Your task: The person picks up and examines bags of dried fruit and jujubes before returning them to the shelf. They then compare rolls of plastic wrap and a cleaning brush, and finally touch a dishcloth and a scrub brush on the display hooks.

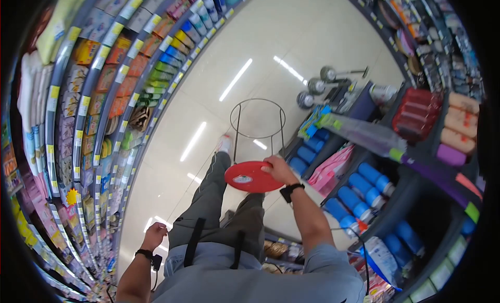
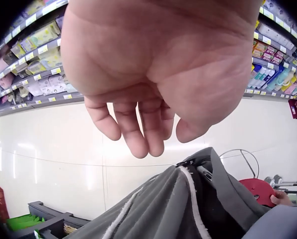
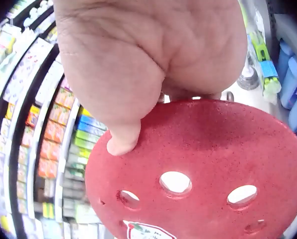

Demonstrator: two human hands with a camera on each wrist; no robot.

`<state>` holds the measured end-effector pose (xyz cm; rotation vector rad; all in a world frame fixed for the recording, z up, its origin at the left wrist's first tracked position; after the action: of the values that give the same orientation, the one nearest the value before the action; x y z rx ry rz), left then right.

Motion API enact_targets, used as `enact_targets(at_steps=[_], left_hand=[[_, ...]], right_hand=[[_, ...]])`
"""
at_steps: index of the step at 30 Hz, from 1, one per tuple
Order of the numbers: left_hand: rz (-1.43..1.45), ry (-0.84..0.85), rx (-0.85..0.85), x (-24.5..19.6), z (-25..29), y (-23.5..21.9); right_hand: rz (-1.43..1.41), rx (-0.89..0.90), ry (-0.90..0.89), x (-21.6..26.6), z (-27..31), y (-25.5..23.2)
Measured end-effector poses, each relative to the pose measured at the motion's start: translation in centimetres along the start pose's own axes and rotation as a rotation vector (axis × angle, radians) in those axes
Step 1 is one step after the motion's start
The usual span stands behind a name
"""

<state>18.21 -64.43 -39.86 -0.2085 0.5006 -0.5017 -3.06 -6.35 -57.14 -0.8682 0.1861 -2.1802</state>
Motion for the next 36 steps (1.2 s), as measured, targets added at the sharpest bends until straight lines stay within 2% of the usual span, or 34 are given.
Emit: enact_targets(at_steps=[2,4,5,8,12,13,15,19,22,25,29,30,32,34,36], left_hand=[[-0.054,0.063,-0.002,-3.2,-1.2,-0.2],[-0.184,0.125,-0.026,-9.5,-2.3,-0.6],[-0.187,0.241,-0.024,-13.0,-3.1,-0.8],[-0.181,0.517,0.034,-23.5,-4.8,-1.4],[-0.245,0.973,-0.094,-37.1,-6.7,-0.4],[-0.268,0.999,-0.08,-40.3,-6.8,-0.3],[0.139,0.882,0.264,-45.7,-7.2,0.9],[0.181,0.881,0.373,-54.6,-6.7,2.4],[0.163,0.973,0.333,-61.1,-6.9,3.1],[0.026,1.057,0.205,-69.0,-7.2,3.6],[-0.167,1.065,0.139,-78.9,-8.6,4.0],[-0.182,1.086,0.132,-81.2,-9.0,4.1],[-0.202,1.119,0.119,-85.2,-9.5,4.2],[-0.161,1.124,0.097,-88.2,-10.1,4.9],[-0.343,1.121,0.006,-92.4,-10.7,5.8]], right_hand=[[-0.06,-0.083,-0.039,4.9,3.0,-3.0],[-0.025,-0.176,-0.133,10.2,6.1,-6.0],[-0.034,-0.19,-0.103,14.0,8.4,-8.1],[-0.055,-0.292,-0.145,21.7,13.3,-12.5],[-0.123,-0.394,-0.211,28.4,18.9,-18.4],[-0.135,-0.434,-0.235,28.8,19.7,-19.7],[-0.175,-0.509,-0.243,29.5,21.4,-22.5],[-0.295,-0.617,-0.251,27.8,21.8,-28.3],[-0.421,-0.698,-0.293,26.6,20.0,-32.6],[-0.489,-0.771,-0.217,25.6,16.9,-38.5],[-0.528,-0.862,-0.205,25.5,12.9,-46.7],[-0.537,-0.862,-0.204,25.5,12.0,-48.7],[-0.602,-0.718,-0.136,26.1,10.7,-52.9],[-0.644,-0.695,-0.128,27.7,9.7,-56.8],[-0.606,-0.702,-0.314,30.0,8.8,-61.2]])
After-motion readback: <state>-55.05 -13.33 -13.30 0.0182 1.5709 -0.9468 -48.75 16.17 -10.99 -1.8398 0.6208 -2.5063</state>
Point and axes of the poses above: each hand's wrist, its own z-axis away from the middle knuckle, its own y-axis out of the palm, x = y × z, the point moved 3 cm from there along -z, towards the middle knuckle, and after that the axes turned 14 degrees about y, right-handed, at the moved point
